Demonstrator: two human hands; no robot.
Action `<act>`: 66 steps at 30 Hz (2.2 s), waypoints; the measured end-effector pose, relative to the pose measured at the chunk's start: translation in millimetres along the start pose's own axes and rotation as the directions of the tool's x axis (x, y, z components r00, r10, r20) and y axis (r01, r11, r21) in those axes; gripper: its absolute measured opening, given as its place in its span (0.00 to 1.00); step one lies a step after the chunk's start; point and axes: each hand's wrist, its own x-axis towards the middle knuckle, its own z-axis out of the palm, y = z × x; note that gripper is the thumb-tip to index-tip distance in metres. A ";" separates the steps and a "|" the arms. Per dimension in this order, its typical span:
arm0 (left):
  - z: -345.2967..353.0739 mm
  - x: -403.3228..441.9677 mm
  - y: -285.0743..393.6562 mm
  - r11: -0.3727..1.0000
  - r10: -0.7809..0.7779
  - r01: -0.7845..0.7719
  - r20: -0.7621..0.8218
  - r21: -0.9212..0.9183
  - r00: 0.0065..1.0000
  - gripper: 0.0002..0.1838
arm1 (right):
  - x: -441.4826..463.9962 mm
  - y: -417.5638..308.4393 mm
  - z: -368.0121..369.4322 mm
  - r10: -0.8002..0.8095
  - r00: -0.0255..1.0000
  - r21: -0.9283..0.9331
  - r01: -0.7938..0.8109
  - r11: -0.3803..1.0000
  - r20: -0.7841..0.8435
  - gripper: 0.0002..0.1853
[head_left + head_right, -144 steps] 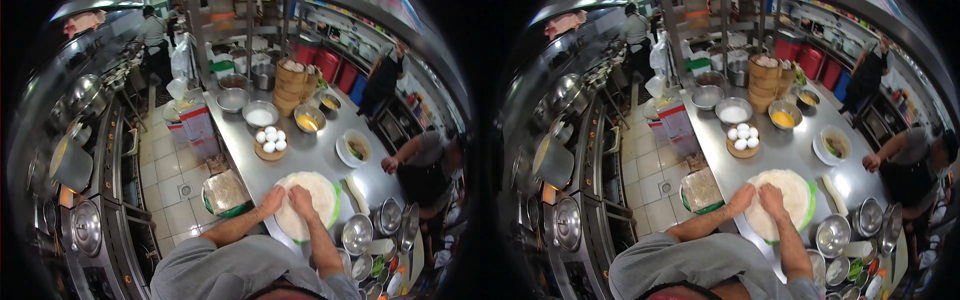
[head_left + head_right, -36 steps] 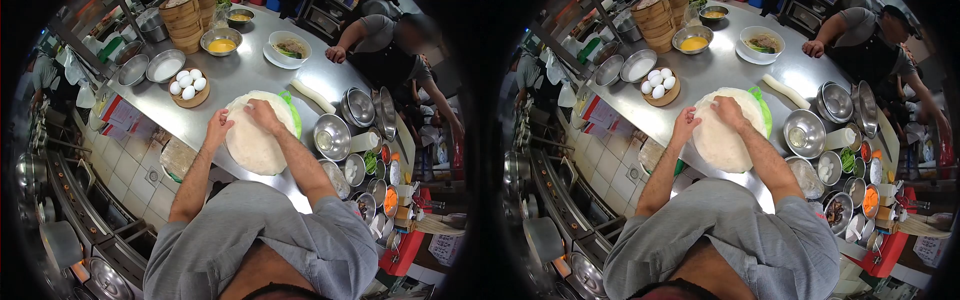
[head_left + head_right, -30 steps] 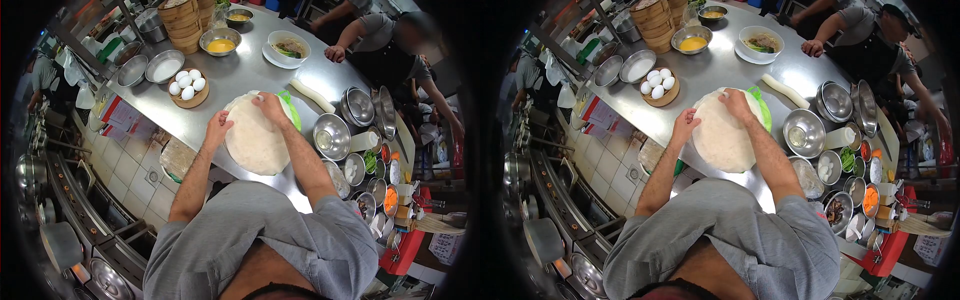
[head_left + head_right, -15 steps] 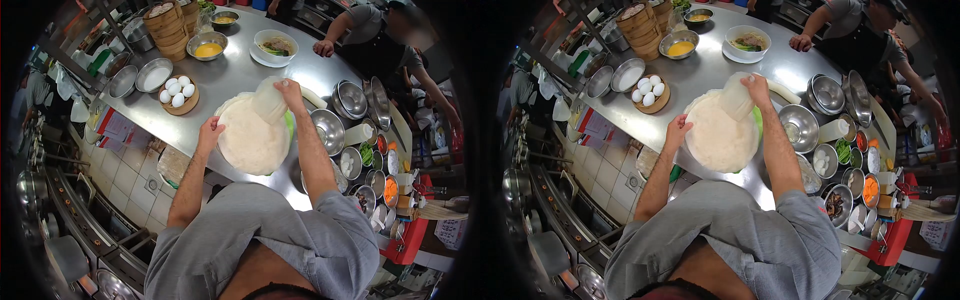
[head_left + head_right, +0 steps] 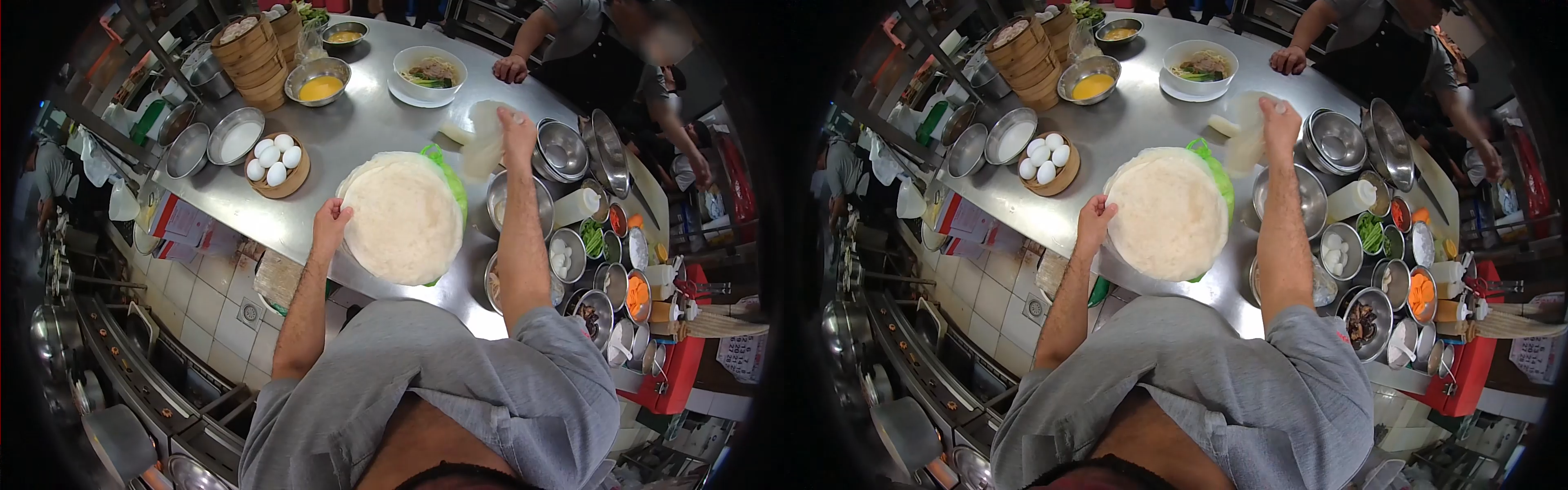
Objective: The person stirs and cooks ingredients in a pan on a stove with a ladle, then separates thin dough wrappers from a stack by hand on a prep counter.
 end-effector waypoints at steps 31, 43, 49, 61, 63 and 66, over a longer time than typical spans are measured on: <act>-116.6 -104.2 177.5 0.860 0.432 -0.510 -0.491 -0.028 0.757 0.08 | -116.7 -116.5 52.1 0.418 0.796 0.372 -0.584 0.722 0.437 0.11; -78.1 -73.5 194.2 0.830 0.451 -0.542 -0.414 -0.131 0.791 0.09 | -177.7 9.8 29.5 0.325 0.860 0.041 -0.369 0.928 0.393 0.13; -95.9 -82.0 186.1 0.821 0.462 -0.560 -0.449 -0.109 0.765 0.09 | -157.6 -98.6 46.4 -0.242 0.859 0.018 0.262 0.965 0.452 0.15; -123.6 -109.9 161.4 0.839 0.409 -0.534 -0.529 -0.101 0.743 0.09 | -146.2 -132.8 62.0 -0.041 0.896 0.425 -0.170 0.889 0.443 0.31; -126.2 -111.9 157.6 0.845 0.402 -0.526 -0.530 -0.100 0.747 0.09 | -163.2 -107.1 52.8 0.149 0.905 0.405 -0.319 0.857 0.397 0.32; -125.0 -111.3 152.7 0.852 0.393 -0.515 -0.532 -0.097 0.750 0.09 | -200.2 -15.0 43.1 0.376 0.842 0.246 -0.487 0.838 0.386 0.33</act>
